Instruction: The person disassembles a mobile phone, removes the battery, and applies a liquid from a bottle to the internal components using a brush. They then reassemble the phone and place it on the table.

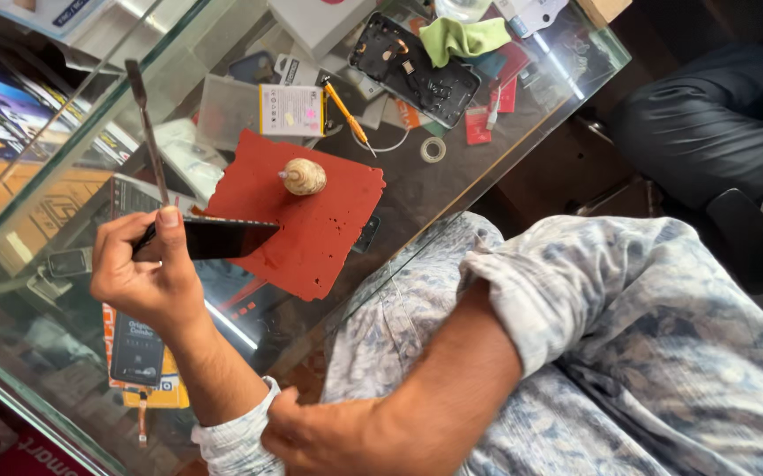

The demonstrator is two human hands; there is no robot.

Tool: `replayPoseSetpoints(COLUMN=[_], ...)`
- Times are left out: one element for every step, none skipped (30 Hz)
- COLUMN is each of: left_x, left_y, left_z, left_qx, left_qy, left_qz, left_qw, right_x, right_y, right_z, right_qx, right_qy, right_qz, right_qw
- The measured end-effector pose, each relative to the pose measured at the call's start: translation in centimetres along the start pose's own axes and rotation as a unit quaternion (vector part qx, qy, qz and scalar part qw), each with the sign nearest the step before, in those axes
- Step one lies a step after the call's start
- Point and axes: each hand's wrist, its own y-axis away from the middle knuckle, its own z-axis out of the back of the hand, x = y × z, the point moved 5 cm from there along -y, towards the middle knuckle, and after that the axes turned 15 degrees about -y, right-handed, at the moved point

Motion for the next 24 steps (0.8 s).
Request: replayPoseSetpoints(left_x=[0.0, 0.1, 0.1, 0.2, 0.4, 0.5, 0.6, 0.6, 0.7, 0.7, 0.8, 1.0, 1.1, 1.3, 1.4, 1.4, 1.3, 1.2, 1.0, 0.7, 0.4, 0.1, -0.1, -0.4], left_y=[0.0, 0.0, 0.0, 0.1, 0.1, 0.2, 0.3, 0.3, 0.4, 0.5, 0.7, 0.7, 0.8, 0.9, 1.0, 1.1, 1.2, 1.3, 1.2, 1.2, 1.3, 1.3, 1.2, 1.1], left_z=[0.1, 0.1, 0.1, 0.1, 0.2, 0.3, 0.4, 0.5, 0.6, 0.6, 0.7, 0.9, 0.9, 1.0, 1.0, 1.0, 1.1, 1.0, 1.0, 0.9, 0.9, 0.8, 0.7, 0.5], left_qx=[-0.001, -0.001, -0.003, -0.005, -0.005, -0.006, -0.009, -0.011, -0.014, -0.018, -0.022, -0.026, -0.028, -0.030, -0.031, -0.035, -0.038, -0.041, -0.040, -0.039, -0.038, -0.037, -0.039, -0.040], left_qy=[0.000, 0.001, 0.002, 0.014, 0.024, 0.035, 0.043, 0.052, 0.059, 0.050, 0.039, 0.028, 0.032, 0.035, 0.040, 0.040, 0.042, 0.043, 0.041, 0.039, 0.035, 0.029, 0.023, 0.017], left_qz=[-0.006, -0.013, -0.018, -0.004, 0.011, 0.026, 0.029, 0.032, 0.035, 0.032, 0.030, 0.028, 0.029, 0.030, 0.032, 0.032, 0.032, 0.031, 0.028, 0.025, 0.022, 0.020, 0.017, 0.015], left_qw=[1.000, 1.000, 1.000, 1.000, 1.000, 0.999, 0.999, 0.998, 0.998, 0.998, 0.999, 0.999, 0.999, 0.998, 0.998, 0.998, 0.998, 0.998, 0.998, 0.998, 0.998, 0.999, 0.999, 0.999], right_x=[0.0, -0.1, -0.1, -0.2, -0.2, -0.5, -0.9, -1.4, -2.1, -2.9, -4.0, -4.9, -5.6, -6.4, -7.3, -8.1, -8.7, -9.0, -9.3, -9.7, -9.9, -9.8, -9.4, -9.0], right_y=[0.3, 0.9, 1.8, 2.9, 4.0, 5.3, 6.7, 8.2, 9.8, 11.5, 13.2, 15.8, 18.5, 20.4, 22.5, 24.9, 27.6, 30.8, 34.4, 38.3, 42.3, 46.5, 50.6, 54.2], right_z=[0.1, 0.5, 1.1, 2.0, 3.0, 4.2, 5.4, 6.9, 7.9, 8.6, 8.7, 9.1, 8.6, 8.6, 8.4, 8.0, 7.5, 6.9, 6.4, 6.1, 5.6, 4.9, 4.3, 3.5], right_qx=[-0.005, -0.014, -0.026, -0.040, -0.055, -0.081, -0.107, -0.185, -0.250, -0.316, -0.368, -0.458, -0.506, -0.564, -0.620, -0.671, -0.719, -0.763, -0.804, -0.834, -0.860, -0.885, -0.906, -0.924], right_qy=[-0.005, -0.027, -0.083, -0.204, -0.323, -0.378, -0.431, -0.467, -0.496, -0.521, -0.541, -0.534, -0.533, -0.507, -0.476, -0.445, -0.410, -0.362, -0.313, -0.267, -0.221, -0.185, -0.148, -0.113], right_qz=[0.005, 0.008, 0.010, 0.007, 0.009, 0.000, -0.003, 0.011, 0.001, -0.004, -0.034, -0.052, -0.142, -0.104, -0.068, -0.053, -0.036, -0.040, -0.042, -0.034, -0.026, -0.025, -0.023, -0.027], right_qw=[1.000, 1.000, 0.996, 0.978, 0.945, 0.922, 0.896, 0.865, 0.831, 0.793, 0.756, 0.708, 0.663, 0.643, 0.619, 0.591, 0.561, 0.533, 0.503, 0.482, 0.458, 0.426, 0.395, 0.364])
